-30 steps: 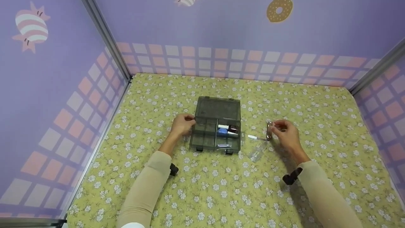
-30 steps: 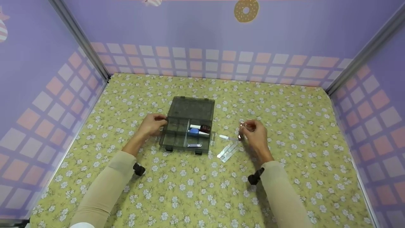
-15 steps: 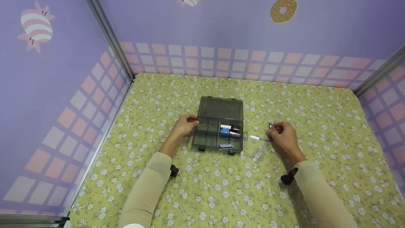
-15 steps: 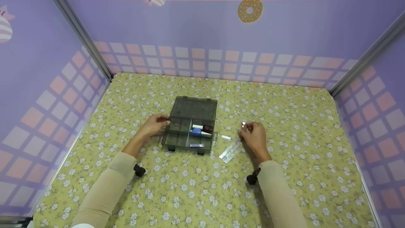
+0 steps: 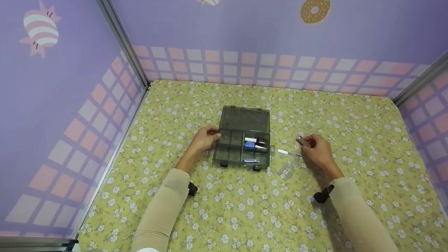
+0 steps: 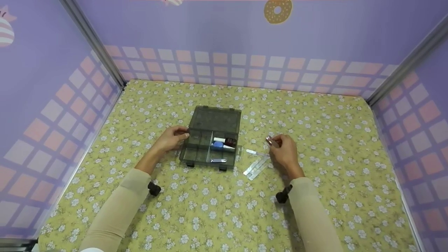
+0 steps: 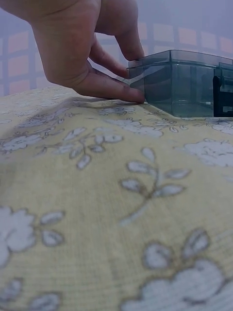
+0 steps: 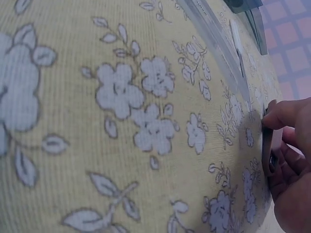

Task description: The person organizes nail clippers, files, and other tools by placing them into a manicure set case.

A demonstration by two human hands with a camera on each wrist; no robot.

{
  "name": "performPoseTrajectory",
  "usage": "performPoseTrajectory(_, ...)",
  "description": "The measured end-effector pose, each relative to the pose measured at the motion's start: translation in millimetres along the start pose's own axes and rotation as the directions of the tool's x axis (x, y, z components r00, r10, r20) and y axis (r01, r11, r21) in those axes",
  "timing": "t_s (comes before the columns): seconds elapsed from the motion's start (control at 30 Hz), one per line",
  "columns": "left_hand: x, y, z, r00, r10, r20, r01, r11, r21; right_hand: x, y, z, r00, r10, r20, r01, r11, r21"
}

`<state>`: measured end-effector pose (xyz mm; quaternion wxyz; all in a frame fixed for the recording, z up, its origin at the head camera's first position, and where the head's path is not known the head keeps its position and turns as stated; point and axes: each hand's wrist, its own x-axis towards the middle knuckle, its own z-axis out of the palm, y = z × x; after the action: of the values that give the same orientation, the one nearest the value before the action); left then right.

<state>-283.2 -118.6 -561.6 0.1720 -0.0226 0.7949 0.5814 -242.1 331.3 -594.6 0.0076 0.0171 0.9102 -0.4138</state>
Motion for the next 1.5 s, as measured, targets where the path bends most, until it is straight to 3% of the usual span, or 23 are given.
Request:
performPoseTrajectory(0.33,0.6,-1.0,-2.6,1.0,-0.012,0.014,0.013,1.0,-0.019,-3,-3,-3.4,0.999,-0.047,0.003,0.047,0.999,0.018)
performPoseTrajectory(0.57,0.6,-1.0,-5.1,1.0,-0.019,0.02,0.02,0.999,-0.032,-7,-24,6.8,0.988,-0.147,0.04,0.145,0.989,0.042)
performPoseTrajectory(0.93,-2.0,0.8,-3.7,0.999,-0.02,0.027,0.021,0.999,-0.028,-12,-79,35.6,0.926,-0.351,0.136,0.345,0.936,0.067)
performPoseTrajectory(1.17,-1.4,-0.4,-4.1,0.999,-0.035,0.025,0.036,0.999,-0.029,-14,-96,54.4,0.902,-0.4,0.164,0.395,0.917,0.065)
performPoseTrajectory(1.4,1.0,-0.4,-4.2,1.0,0.014,0.015,-0.015,0.997,0.069,-15,-112,67.2,0.883,-0.43,0.19,0.427,0.902,0.056)
performPoseTrajectory(1.5,0.7,-0.2,-4.2,1.0,0.006,0.015,-0.007,0.999,0.049,-15,-118,73.1,0.869,-0.451,0.206,0.449,0.892,0.057)
